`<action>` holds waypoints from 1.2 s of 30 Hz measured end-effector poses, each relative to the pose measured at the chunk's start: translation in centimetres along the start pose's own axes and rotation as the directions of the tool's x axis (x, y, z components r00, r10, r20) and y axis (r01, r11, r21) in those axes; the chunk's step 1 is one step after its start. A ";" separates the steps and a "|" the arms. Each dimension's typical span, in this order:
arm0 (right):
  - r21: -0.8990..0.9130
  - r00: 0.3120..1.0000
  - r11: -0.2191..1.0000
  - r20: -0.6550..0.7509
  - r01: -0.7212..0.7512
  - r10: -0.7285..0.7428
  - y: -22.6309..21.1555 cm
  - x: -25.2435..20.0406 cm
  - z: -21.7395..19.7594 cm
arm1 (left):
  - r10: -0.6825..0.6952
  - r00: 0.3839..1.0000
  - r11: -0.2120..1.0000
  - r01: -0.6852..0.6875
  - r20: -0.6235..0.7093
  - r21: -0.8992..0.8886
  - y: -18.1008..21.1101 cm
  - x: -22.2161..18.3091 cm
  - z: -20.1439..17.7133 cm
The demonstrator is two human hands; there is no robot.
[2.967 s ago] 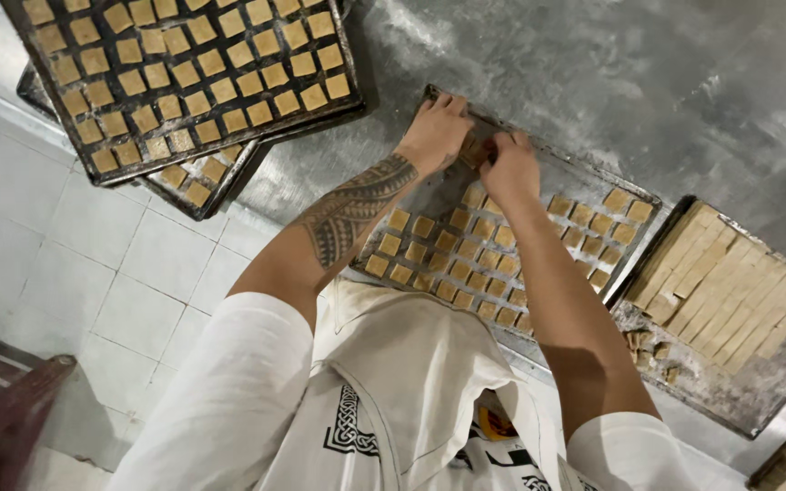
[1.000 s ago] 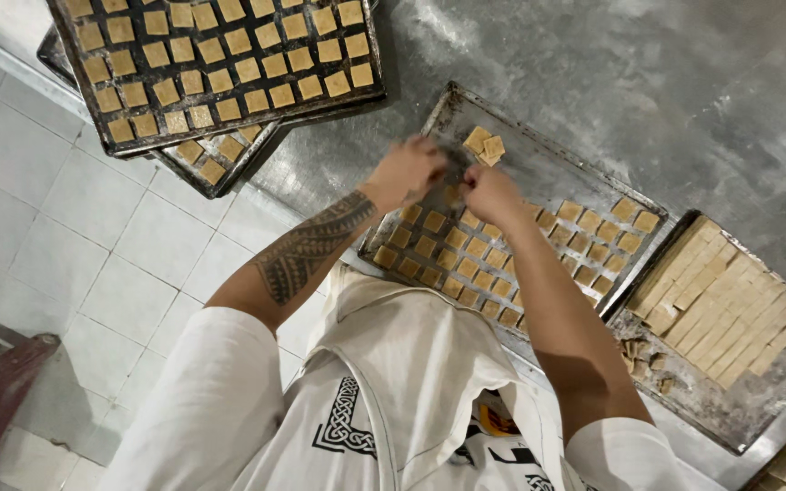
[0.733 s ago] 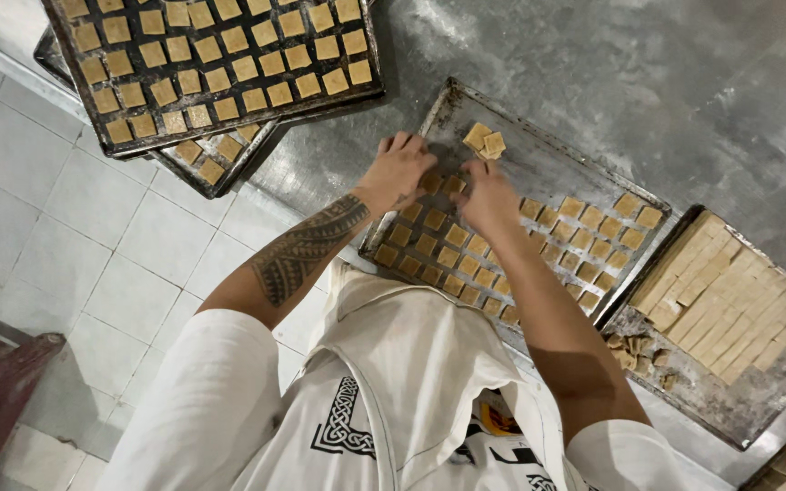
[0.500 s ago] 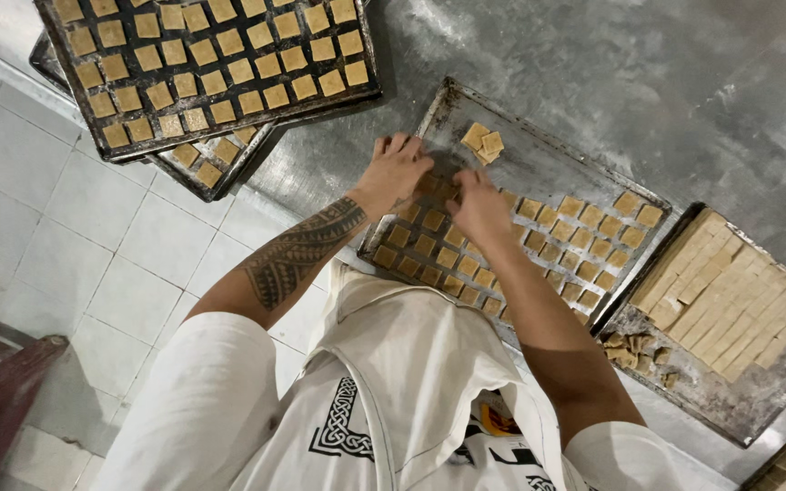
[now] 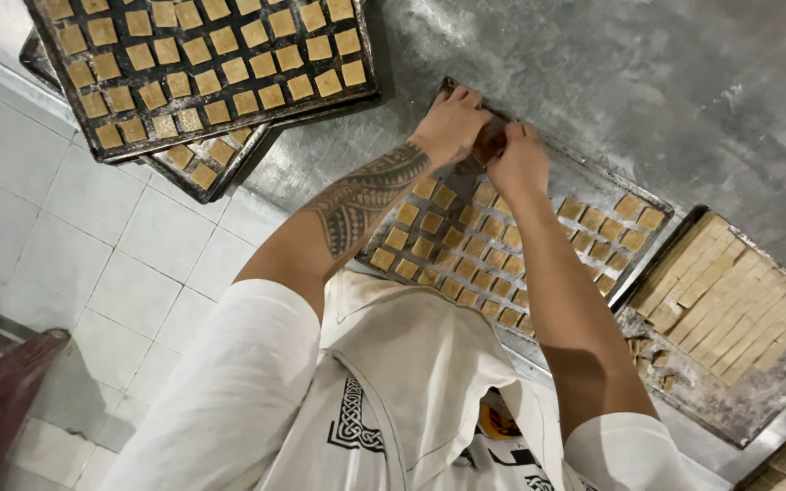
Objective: The person picks up square dough pieces from one tray and places them onto another tray, arranging them in a grid. The person then picks up several trays and moves them to a different location in the workspace.
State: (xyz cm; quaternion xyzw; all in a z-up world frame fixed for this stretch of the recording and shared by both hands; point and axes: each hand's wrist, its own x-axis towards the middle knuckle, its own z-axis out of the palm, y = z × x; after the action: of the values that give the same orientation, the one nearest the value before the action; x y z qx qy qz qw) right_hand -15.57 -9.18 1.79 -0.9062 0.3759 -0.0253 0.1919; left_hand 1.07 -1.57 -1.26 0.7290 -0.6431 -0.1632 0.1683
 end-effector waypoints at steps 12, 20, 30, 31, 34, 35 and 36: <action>0.319 0.959 0.907 0.148 -0.276 0.240 -2.6 -4.1 -4.6 | -0.142 0.968 0.916 0.207 0.205 -0.345 1.4 -2.9 -5.2; -0.151 0.981 0.969 0.045 0.194 -0.189 -4.6 -6.2 -1.1 | -0.143 0.932 0.960 0.212 0.332 -0.182 0.3 -5.5 -5.2; 0.018 0.993 0.998 0.093 0.064 -0.066 -4.1 -6.0 -0.1 | 0.006 0.997 0.999 -0.001 0.080 -0.054 -0.5 -7.8 -3.3; 0.016 0.994 0.999 0.094 0.051 -0.053 -4.2 -6.0 0.0 | -0.002 0.995 0.999 0.006 0.101 -0.041 -0.4 -7.9 -3.4; 0.013 0.992 1.000 0.129 0.005 -0.007 -4.1 -6.0 -0.4 | -0.031 0.985 1.000 0.030 0.172 0.008 -0.4 -8.1 -3.8; 0.013 0.989 1.000 0.147 -0.012 0.010 -3.9 -6.0 -0.6 | -0.030 0.987 0.999 0.034 0.157 -0.022 -0.5 -8.0 -3.8; 0.048 0.988 0.996 0.145 -0.069 0.061 -3.7 -5.8 -0.9 | -0.030 0.989 0.998 0.038 0.142 -0.052 -0.5 -7.7 -3.8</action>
State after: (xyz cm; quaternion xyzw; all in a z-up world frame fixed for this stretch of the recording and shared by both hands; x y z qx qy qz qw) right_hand -17.43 -3.13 4.58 -0.8875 0.3897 0.0363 0.2432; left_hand 2.31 6.30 2.11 0.7217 -0.6362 -0.2345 0.1395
